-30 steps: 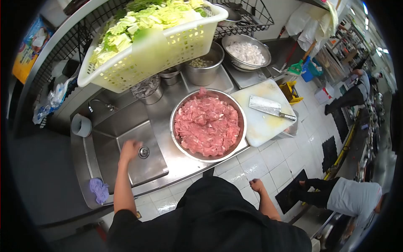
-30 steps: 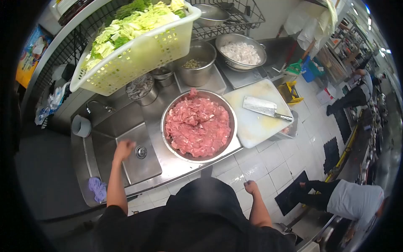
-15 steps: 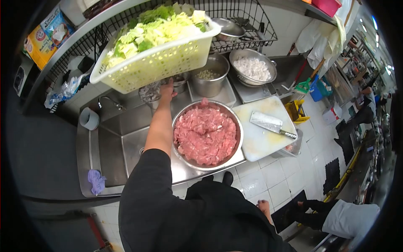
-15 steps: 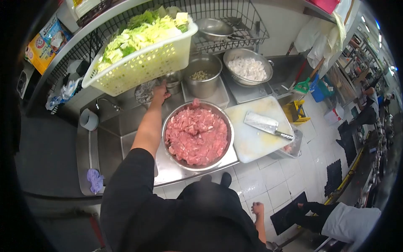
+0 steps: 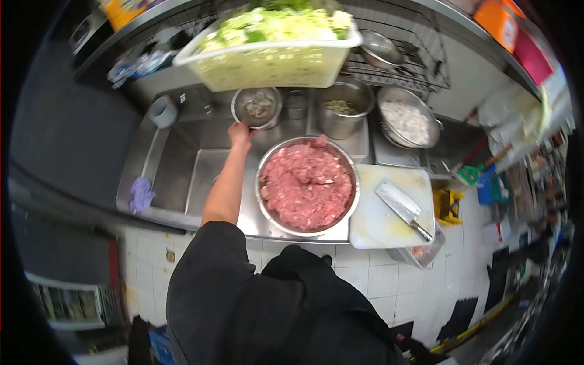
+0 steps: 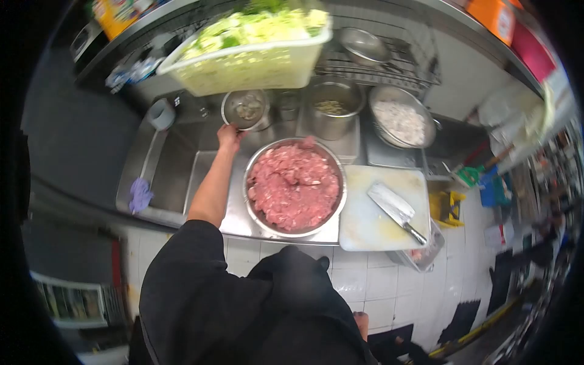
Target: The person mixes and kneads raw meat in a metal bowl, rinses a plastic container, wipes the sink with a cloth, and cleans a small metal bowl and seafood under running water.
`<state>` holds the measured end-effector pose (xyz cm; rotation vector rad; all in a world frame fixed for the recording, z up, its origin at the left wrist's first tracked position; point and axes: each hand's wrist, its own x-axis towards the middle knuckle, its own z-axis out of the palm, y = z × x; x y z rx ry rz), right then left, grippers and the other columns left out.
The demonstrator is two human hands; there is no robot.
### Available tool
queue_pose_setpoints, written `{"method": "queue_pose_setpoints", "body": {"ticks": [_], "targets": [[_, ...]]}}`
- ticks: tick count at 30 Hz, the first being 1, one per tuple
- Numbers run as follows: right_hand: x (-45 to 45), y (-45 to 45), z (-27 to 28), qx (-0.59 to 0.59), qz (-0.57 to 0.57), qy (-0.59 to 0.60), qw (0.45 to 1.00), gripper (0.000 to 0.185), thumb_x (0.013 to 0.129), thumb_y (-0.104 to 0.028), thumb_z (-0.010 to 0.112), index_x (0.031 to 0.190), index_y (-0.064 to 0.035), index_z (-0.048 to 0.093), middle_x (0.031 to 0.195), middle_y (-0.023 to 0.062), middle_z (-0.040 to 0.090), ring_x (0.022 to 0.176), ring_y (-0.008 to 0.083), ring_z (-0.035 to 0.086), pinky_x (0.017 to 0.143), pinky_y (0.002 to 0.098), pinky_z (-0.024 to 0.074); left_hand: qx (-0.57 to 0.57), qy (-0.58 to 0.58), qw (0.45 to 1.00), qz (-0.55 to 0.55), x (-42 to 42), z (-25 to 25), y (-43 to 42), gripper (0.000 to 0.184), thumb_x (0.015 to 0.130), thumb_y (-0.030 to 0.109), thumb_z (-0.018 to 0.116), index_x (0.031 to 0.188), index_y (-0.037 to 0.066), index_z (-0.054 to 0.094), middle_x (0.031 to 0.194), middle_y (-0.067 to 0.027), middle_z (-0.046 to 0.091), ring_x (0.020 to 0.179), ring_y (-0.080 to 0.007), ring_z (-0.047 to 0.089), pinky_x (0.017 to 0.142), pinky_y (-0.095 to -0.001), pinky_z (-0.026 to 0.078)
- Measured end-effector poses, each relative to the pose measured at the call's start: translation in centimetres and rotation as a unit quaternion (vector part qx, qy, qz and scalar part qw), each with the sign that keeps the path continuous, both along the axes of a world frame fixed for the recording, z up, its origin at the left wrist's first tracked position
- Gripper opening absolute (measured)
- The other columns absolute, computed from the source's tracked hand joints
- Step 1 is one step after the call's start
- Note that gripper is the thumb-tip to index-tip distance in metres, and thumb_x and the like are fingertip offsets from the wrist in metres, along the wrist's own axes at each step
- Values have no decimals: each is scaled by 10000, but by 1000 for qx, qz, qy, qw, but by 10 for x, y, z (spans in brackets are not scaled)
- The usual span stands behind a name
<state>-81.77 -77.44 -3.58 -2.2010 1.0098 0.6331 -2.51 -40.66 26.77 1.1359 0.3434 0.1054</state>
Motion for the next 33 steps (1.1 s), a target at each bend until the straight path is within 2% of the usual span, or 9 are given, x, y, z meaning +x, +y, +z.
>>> {"method": "queue_pose_setpoints", "body": {"ticks": [4, 7, 12, 15, 18, 21, 25, 31, 33], "targets": [[114, -20, 23, 95, 110, -25, 989, 415, 865, -351, 558, 870, 47, 674, 943, 293, 650, 962, 437, 622, 818, 472, 498, 87, 21, 995, 52, -77, 9, 56, 146, 884, 10, 499, 1002, -52, 557, 957, -164, 638, 775, -264, 669, 595, -395, 620], [237, 30, 127, 154, 211, -68, 963, 420, 878, -364, 560, 890, 39, 679, 1005, 297, 640, 996, 427, 614, 855, 458, 485, 35, 6, 995, 94, -125, 5, 103, 170, 881, 9, 501, 1029, -59, 550, 975, -175, 635, 806, -276, 678, 616, -396, 626], [382, 172, 215, 333, 334, -244, 847, 393, 940, -321, 575, 1142, 13, 620, 1117, 214, 650, 1049, 330, 632, 893, 388, 489, 39, 58, 995, 75, -197, -1, 158, 213, 872, -8, 498, 1074, -62, 537, 1010, -178, 632, 827, -284, 685, 642, -382, 631], [442, 260, 291, 335, 405, -368, 767, 317, 925, -214, 604, 1170, -14, 606, 1111, 184, 631, 998, 320, 632, 869, 376, 500, 36, 75, 995, 49, -234, -7, 175, 175, 866, -1, 510, 1028, -61, 545, 980, -179, 633, 824, -284, 685, 653, -379, 636], [494, 325, 343, 267, 435, -408, 757, 324, 892, -137, 610, 1199, -37, 584, 1116, 202, 584, 991, 363, 594, 835, 420, 500, 49, 91, 995, -14, -253, -20, 195, 149, 866, 23, 525, 997, -45, 546, 957, -165, 631, 831, -266, 682, 672, -374, 636], [559, 384, 309, 123, 488, -499, 705, 400, 858, -106, 626, 1253, -115, 570, 1197, 185, 534, 1096, 384, 532, 905, 462, 471, 59, 119, 988, -75, -255, -27, 218, 111, 869, 44, 537, 962, -15, 548, 901, -117, 616, 814, -224, 674, 671, -375, 636], [590, 449, 286, -62, 613, -367, 696, 497, 797, -72, 645, 1263, -234, 583, 1277, 165, 495, 1128, 395, 507, 918, 481, 471, 40, 124, 983, -128, -264, -25, 242, 58, 863, 38, 554, 907, 1, 560, 843, -76, 591, 730, -181, 644, 629, -356, 636], [593, 509, 253, -34, 648, -316, 692, 384, 773, -8, 597, 1094, -217, 627, 1348, 137, 471, 1057, 438, 534, 887, 486, 480, 78, 154, 980, -104, -259, -48, 302, 166, 835, 28, 584, 710, 58, 480, 709, -24, 491, 591, -153, 565, 533, -359, 619], [601, 513, 249, -8, 641, -333, 691, 440, 714, 35, 604, 1111, -154, 634, 1237, 147, 547, 1063, 421, 547, 855, 468, 488, 77, 160, 978, -110, -254, -52, 311, 197, 831, 32, 587, 692, 67, 453, 710, -27, 485, 590, -155, 565, 531, -364, 620]]}}
